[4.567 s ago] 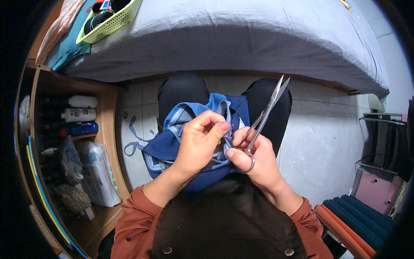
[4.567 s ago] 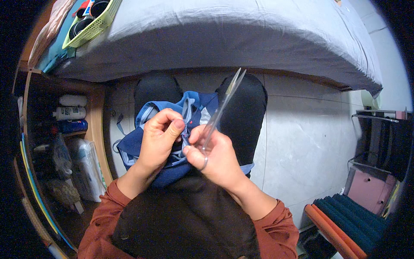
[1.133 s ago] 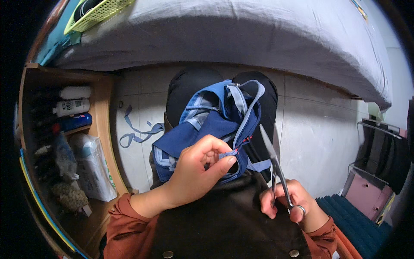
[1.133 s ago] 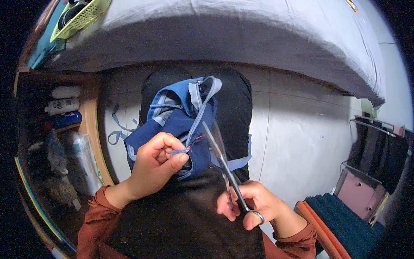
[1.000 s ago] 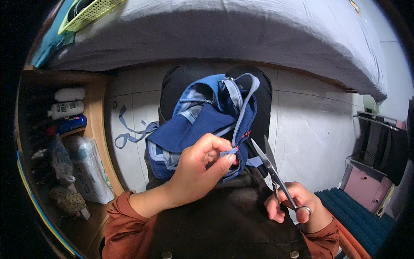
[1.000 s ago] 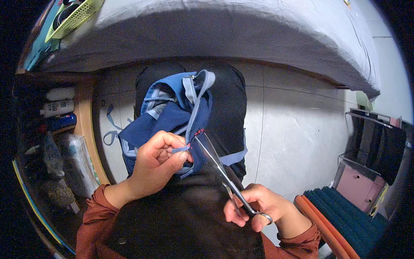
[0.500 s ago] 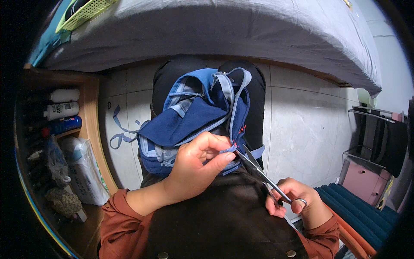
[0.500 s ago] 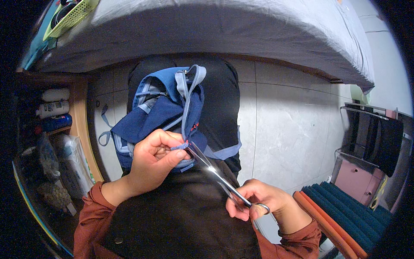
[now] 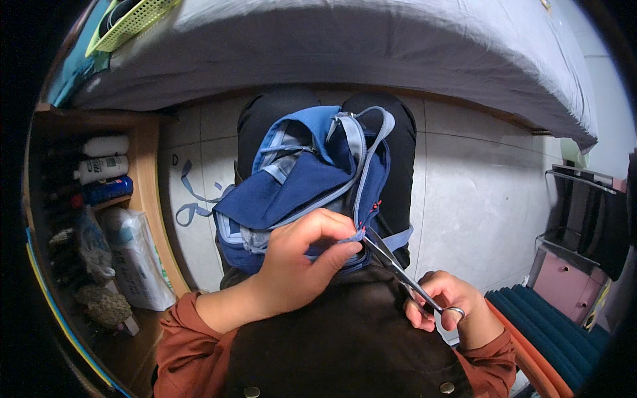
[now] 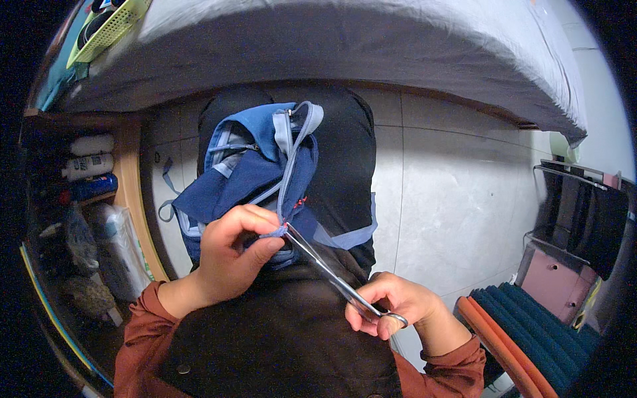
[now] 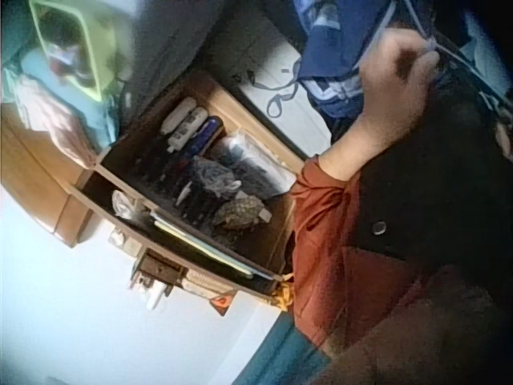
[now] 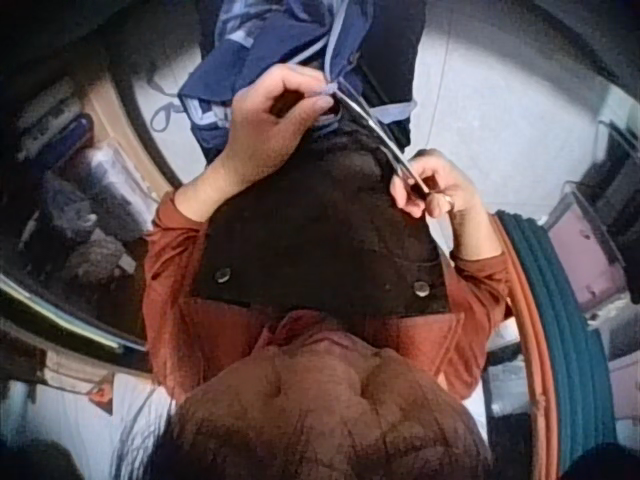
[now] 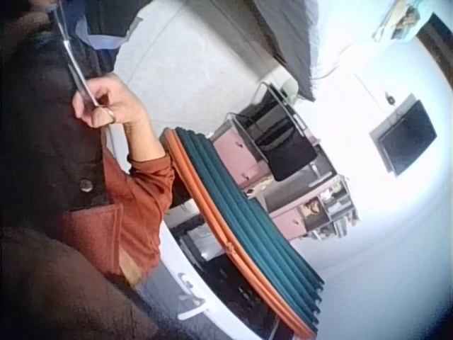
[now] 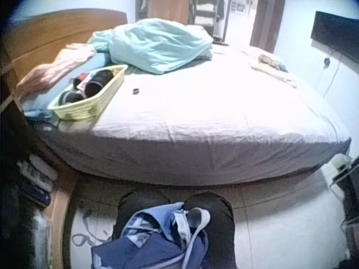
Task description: The person uses shears to cut and trim threads and fabric on a blue backpack. They repeatedly snip small sections of the bag's seam and zipper area while holding the bag on their lap.
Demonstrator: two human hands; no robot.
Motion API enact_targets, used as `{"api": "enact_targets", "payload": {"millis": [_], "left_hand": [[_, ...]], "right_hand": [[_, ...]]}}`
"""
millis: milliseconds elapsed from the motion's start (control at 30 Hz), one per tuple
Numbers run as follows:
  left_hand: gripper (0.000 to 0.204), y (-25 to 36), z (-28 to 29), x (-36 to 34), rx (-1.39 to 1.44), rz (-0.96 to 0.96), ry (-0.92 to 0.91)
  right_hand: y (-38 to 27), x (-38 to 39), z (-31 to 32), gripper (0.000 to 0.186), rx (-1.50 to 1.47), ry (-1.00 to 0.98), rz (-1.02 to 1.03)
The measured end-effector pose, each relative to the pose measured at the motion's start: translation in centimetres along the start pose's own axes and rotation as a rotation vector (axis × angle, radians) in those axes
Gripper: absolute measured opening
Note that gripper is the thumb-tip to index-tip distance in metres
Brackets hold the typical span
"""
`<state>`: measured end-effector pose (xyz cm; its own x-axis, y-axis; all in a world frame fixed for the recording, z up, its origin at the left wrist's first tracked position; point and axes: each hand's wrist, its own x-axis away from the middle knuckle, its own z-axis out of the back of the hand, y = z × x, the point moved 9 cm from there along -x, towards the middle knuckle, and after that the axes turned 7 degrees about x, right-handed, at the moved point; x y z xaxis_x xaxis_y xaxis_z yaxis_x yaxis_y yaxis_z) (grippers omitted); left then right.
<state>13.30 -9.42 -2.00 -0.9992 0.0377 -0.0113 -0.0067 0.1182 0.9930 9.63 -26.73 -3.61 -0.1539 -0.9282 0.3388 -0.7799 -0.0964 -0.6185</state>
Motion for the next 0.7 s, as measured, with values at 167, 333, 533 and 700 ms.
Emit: {"api": "enact_targets", "payload": {"millis": [167,333,533,700], "left_hand": [[0.02,4.3,-0.1,-0.6,-0.547,-0.333,0.023],[0.017,1.9,0.0,-1.3,-0.248,-0.232,0.056],[0.009,-1.1,0.1,-1.1,0.116,-0.066,0.173],[0.008,-2.7,0.0,-1.7,0.232,0.195,0.164]], "right_hand": [[-0.2,-0.2,0.3,0.051,0.025,-0.03,0.015],[-0.1,-0.9,0.6,0.053,0.043,-0.018,0.002],[0.9,-1.1,0.5,0.055,0.016,0.001,-0.032],[1.8,-0.7,0.9,0.061,-0.13,0.037,-0.006]]}}
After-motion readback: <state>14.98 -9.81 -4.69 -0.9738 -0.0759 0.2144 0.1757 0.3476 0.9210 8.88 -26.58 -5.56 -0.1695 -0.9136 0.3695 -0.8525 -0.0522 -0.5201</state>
